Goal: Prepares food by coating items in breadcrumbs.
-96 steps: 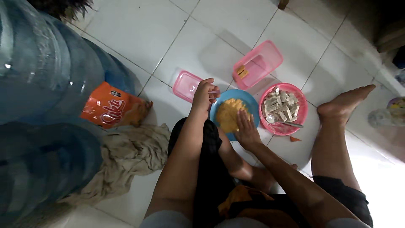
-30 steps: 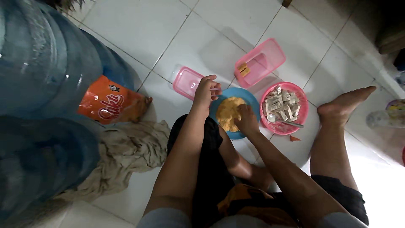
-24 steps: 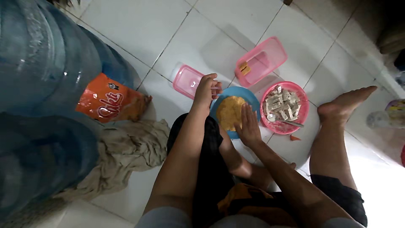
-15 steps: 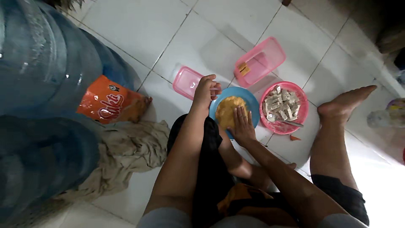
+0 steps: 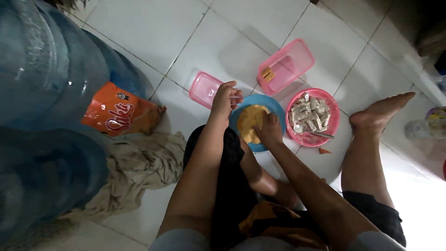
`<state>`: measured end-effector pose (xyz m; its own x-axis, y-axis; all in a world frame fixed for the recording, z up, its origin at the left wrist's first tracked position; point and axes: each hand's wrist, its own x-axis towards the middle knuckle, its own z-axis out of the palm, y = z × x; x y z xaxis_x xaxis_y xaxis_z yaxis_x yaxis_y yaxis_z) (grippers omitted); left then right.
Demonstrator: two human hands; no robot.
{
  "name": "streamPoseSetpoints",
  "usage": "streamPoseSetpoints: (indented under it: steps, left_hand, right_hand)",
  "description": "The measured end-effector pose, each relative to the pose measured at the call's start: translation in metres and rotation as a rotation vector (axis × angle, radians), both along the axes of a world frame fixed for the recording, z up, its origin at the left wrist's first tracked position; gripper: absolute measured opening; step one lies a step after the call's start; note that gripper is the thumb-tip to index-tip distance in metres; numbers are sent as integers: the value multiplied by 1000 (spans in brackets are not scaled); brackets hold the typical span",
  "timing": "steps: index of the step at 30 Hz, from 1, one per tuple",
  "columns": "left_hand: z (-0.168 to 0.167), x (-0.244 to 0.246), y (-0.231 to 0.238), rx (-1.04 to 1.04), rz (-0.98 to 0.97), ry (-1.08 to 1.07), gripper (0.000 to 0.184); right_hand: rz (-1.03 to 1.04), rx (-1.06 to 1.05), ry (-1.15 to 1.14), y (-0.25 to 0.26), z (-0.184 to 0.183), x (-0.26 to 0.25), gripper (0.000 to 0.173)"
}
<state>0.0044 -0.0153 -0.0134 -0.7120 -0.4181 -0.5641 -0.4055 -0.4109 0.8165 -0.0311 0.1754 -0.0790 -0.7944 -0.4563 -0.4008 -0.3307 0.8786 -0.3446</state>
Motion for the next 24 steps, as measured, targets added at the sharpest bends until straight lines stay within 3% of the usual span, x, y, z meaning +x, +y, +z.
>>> streamPoseSetpoints:
  steps: [3,6,10,12,14,17,21,24]
  left_hand:
    - [1,0,0,-11,-2,-3,42]
    - [1,0,1,-13,-9,-4,43]
    - [1,1,0,-20,-24,16,44]
    - [2,1,0,-12,-15,14,43]
    - [3,0,0,-10,-16,7,43]
    - [3,0,1,-13,-21,15,44]
    - [3,2,1,-19,-14,7,43]
    - [4,-1,0,-23,-19,3,43]
  right_hand:
    - [-23,54,-70,-13,5,-13,53]
    - [14,16,34,-10,5,-18,46]
    - [23,-139,-29,1,14,-5,54]
    - [62,-226,62,14,14,14,57]
    - [201,-215,183,30,-4,29,70]
    - [361,-99,175,44,-24,40,77]
    - [404,-126,237,50,-31,49,75]
    - [292,-266,254,52,-27,42,68]
